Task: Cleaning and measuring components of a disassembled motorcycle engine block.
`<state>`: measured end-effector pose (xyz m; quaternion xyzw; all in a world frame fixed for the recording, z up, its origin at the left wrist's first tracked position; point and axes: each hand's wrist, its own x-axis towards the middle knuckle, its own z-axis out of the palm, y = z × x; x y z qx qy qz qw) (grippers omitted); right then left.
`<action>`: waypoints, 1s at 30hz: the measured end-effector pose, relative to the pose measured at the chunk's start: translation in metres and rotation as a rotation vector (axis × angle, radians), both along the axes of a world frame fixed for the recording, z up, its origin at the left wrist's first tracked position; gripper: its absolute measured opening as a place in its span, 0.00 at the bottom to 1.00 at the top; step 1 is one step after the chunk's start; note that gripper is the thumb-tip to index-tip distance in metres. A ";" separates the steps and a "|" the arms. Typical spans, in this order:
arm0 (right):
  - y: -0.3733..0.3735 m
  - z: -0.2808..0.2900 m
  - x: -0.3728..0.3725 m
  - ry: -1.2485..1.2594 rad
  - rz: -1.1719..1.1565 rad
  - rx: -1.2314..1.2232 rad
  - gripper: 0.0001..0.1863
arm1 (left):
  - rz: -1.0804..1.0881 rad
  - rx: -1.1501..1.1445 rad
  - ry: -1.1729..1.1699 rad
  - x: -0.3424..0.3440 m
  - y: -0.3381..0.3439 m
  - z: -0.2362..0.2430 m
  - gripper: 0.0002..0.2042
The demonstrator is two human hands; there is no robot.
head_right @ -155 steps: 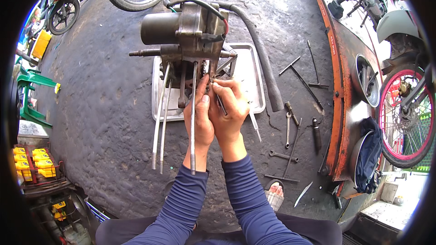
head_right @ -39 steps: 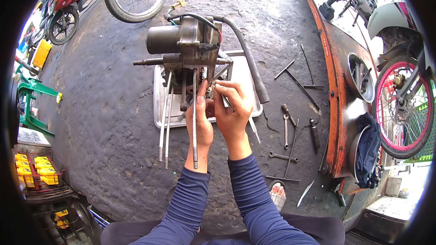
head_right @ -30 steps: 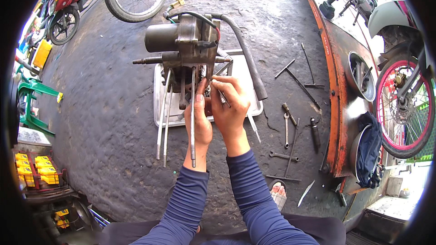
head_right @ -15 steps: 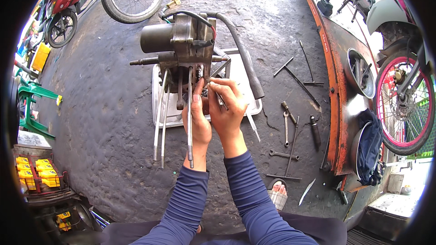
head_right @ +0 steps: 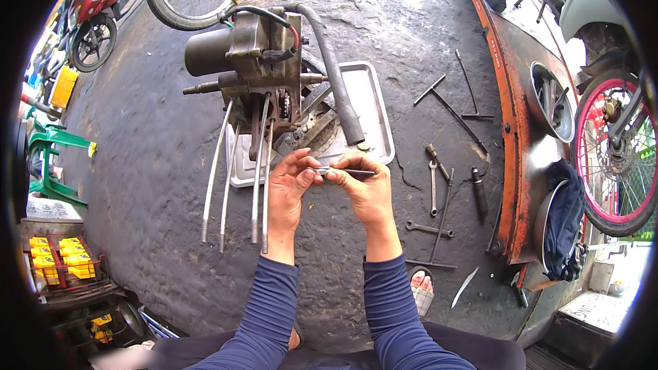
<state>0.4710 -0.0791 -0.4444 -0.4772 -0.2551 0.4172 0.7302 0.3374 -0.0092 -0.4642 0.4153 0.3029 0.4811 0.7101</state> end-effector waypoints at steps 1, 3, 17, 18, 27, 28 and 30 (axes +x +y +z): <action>0.001 0.001 0.001 0.005 0.003 0.000 0.09 | -0.103 0.019 -0.007 -0.002 -0.001 -0.003 0.07; 0.003 0.004 0.001 0.111 0.164 0.039 0.08 | -0.186 0.021 -0.059 -0.002 -0.004 -0.007 0.04; 0.065 0.064 -0.013 -0.728 -0.226 0.289 0.09 | 0.201 0.321 0.370 0.005 -0.015 0.032 0.12; 0.071 0.067 -0.014 -0.880 -0.263 0.338 0.08 | 0.201 0.319 0.373 0.001 -0.013 0.030 0.12; 0.103 0.055 -0.031 -0.915 -0.463 0.471 0.10 | 0.309 0.562 0.565 -0.010 -0.006 0.045 0.18; 0.104 0.055 -0.031 -0.939 -0.474 0.478 0.10 | 0.333 0.629 0.596 -0.009 -0.005 0.044 0.20; 0.102 0.055 -0.031 -1.022 -0.510 0.439 0.11 | 0.367 0.675 0.529 -0.005 -0.003 0.047 0.30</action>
